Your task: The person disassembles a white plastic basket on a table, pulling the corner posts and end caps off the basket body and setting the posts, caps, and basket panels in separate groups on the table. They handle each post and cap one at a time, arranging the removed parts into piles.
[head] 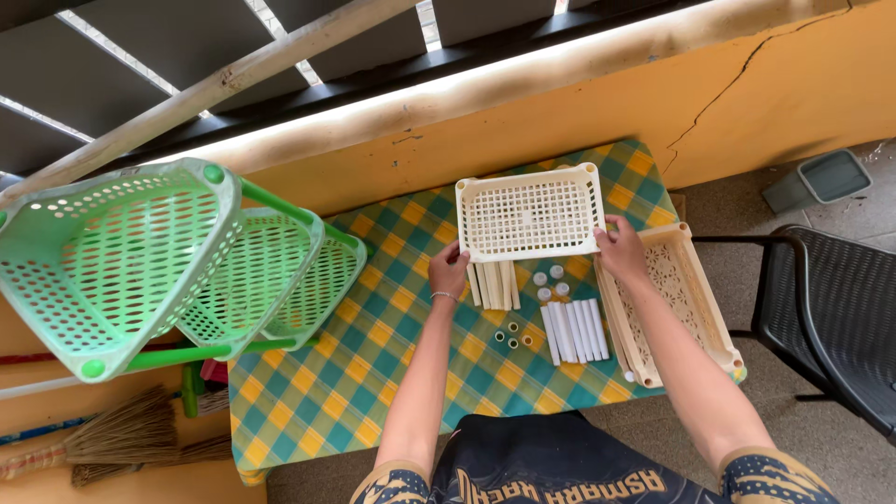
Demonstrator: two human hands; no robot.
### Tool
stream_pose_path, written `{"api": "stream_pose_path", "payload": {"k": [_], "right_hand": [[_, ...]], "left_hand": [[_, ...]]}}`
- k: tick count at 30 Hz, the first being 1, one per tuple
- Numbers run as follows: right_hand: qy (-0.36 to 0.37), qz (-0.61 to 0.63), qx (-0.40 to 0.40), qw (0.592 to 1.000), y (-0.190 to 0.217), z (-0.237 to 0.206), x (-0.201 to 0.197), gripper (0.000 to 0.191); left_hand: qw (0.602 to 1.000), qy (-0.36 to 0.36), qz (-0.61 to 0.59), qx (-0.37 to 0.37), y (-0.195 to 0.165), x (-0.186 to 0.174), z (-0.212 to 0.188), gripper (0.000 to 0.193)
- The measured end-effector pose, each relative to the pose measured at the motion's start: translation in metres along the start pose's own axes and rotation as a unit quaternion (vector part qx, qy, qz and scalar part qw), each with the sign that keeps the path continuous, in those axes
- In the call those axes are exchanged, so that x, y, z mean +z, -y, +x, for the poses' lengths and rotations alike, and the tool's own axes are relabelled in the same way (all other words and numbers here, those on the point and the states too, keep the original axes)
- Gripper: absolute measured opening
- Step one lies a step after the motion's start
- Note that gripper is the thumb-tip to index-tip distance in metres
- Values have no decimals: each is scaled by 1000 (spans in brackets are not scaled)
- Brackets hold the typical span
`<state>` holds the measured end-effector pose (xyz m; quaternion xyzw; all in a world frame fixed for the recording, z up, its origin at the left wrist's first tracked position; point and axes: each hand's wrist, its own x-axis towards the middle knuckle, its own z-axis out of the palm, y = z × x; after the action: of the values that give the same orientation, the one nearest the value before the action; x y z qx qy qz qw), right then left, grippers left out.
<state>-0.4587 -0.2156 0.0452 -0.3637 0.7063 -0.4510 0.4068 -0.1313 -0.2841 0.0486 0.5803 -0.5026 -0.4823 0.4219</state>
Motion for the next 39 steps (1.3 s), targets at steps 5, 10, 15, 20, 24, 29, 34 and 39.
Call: {"api": "stream_pose_path", "payload": {"k": [5,10,15,20,24,29,34,39], "right_hand": [[-15,-151,-37,988,4,60,8,34],[-3,-161,-12,987,-5,87,18,35],[18,-162,21,986,-25,88,23,34],[13,-209,21,978,-31,89,25,36],[16,-245,75,966,-24,90,25,37],[22,-254,53,966,-24,96,26,38],[-3,-231,28,973,-27,102,29,42],[-28,-204,-18,978,-24,102,36,41]], "left_hand": [[999,-8,14,-31,-12,18,41,33],[999,-4,16,-48,-5,30,62,36],[995,-9,65,-73,19,31,65,34],[994,-24,64,-90,35,36,66,37],[985,-18,150,-88,37,38,65,37],[992,35,76,-100,38,43,64,47],[991,58,55,-110,41,45,58,37],[995,47,-48,-76,42,41,51,33]]}}
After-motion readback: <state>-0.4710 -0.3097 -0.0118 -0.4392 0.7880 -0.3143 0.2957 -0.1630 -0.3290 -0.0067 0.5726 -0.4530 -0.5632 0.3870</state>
